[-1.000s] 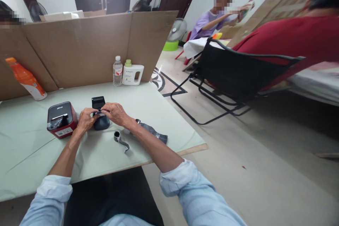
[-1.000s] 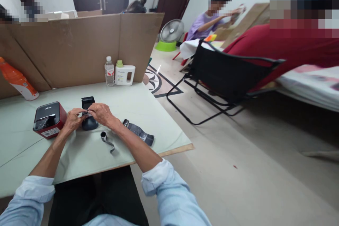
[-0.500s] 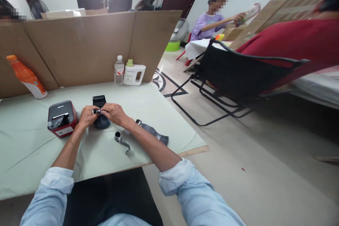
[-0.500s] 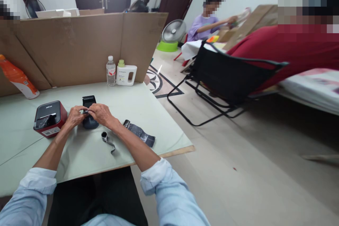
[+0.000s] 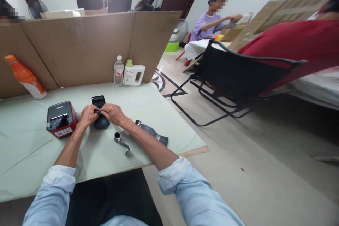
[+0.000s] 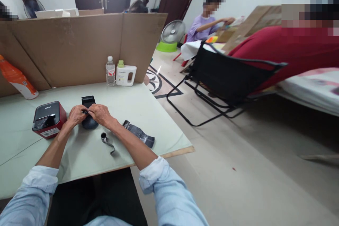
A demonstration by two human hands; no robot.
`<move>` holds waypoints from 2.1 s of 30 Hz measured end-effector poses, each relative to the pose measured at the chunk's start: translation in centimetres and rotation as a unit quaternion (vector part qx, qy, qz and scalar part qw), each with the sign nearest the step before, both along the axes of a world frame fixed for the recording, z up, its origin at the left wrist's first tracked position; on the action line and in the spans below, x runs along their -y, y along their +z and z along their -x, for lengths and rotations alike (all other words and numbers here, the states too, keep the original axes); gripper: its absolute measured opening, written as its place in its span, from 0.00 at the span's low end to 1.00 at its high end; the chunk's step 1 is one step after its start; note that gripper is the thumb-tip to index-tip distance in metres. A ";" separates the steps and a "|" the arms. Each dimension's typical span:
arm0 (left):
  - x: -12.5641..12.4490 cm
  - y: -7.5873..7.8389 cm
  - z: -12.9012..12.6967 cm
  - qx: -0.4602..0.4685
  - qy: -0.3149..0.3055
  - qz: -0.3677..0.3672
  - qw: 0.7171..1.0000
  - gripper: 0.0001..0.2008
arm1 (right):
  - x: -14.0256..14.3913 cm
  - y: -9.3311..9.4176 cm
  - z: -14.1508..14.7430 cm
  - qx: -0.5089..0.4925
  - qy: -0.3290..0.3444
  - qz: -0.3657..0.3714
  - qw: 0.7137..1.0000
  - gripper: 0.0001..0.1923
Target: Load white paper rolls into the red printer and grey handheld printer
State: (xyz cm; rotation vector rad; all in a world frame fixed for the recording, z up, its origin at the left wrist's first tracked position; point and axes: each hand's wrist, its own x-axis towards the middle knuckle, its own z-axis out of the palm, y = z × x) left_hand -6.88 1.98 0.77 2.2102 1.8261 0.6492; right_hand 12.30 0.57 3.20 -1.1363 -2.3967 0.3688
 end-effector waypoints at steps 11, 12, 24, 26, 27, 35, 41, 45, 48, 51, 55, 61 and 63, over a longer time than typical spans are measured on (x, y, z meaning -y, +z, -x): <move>-0.1 -2.4 3.0 0.165 0.018 -0.060 0.984 0.28 | 2.3 -1.0 0.2 0.108 0.018 -0.021 0.994 0.14; -0.3 -2.6 3.2 0.174 0.039 -0.068 0.982 0.30 | 2.5 -1.1 0.3 0.116 0.019 -0.024 0.993 0.14; -4.9 -3.6 1.5 0.319 0.065 -0.056 0.944 0.37 | 2.7 -1.2 0.9 0.121 -0.014 -0.024 0.992 0.14; -4.5 -3.4 1.6 0.327 0.054 -0.068 0.941 0.35 | 2.9 -1.4 0.9 0.115 -0.011 -0.034 0.993 0.13; -4.2 -3.3 1.6 0.328 0.046 -0.075 0.940 0.33 | 3.0 -1.5 0.9 0.113 -0.008 -0.040 0.993 0.13; 0.4 -1.8 2.2 0.218 -0.070 -0.106 0.968 0.21 | 3.6 -1.7 0.9 0.123 -0.008 -0.054 0.991 0.13; 2.8 -2.6 2.9 0.132 -0.115 -0.088 0.981 0.19 | 3.7 -1.9 0.9 0.116 -0.003 -0.055 0.992 0.12; 4.1 -2.9 3.8 0.111 -0.124 -0.058 0.984 0.24 | 3.6 -2.0 0.8 0.106 0.002 -0.056 0.993 0.12; 4.7 -2.9 4.3 0.094 -0.129 -0.023 0.987 0.31 | 3.6 -1.9 0.8 0.100 0.007 -0.046 0.994 0.12; 5.1 -3.0 4.5 0.068 -0.125 -0.003 0.990 0.39 | 3.8 -1.7 0.7 0.108 0.009 -0.026 0.994 0.12; 5.5 -3.6 4.3 0.058 -0.102 -0.010 0.993 0.42 | 4.1 -1.5 0.5 0.074 -0.008 -0.007 0.997 0.11; 6.0 -4.4 3.6 0.062 -0.086 -0.014 0.994 0.45 | 4.1 -1.7 0.0 0.035 -0.101 0.112 0.988 0.40; 6.1 -4.5 3.4 0.062 -0.088 -0.023 0.994 0.45 | 4.0 -2.0 -0.1 0.032 -0.074 0.153 0.985 0.42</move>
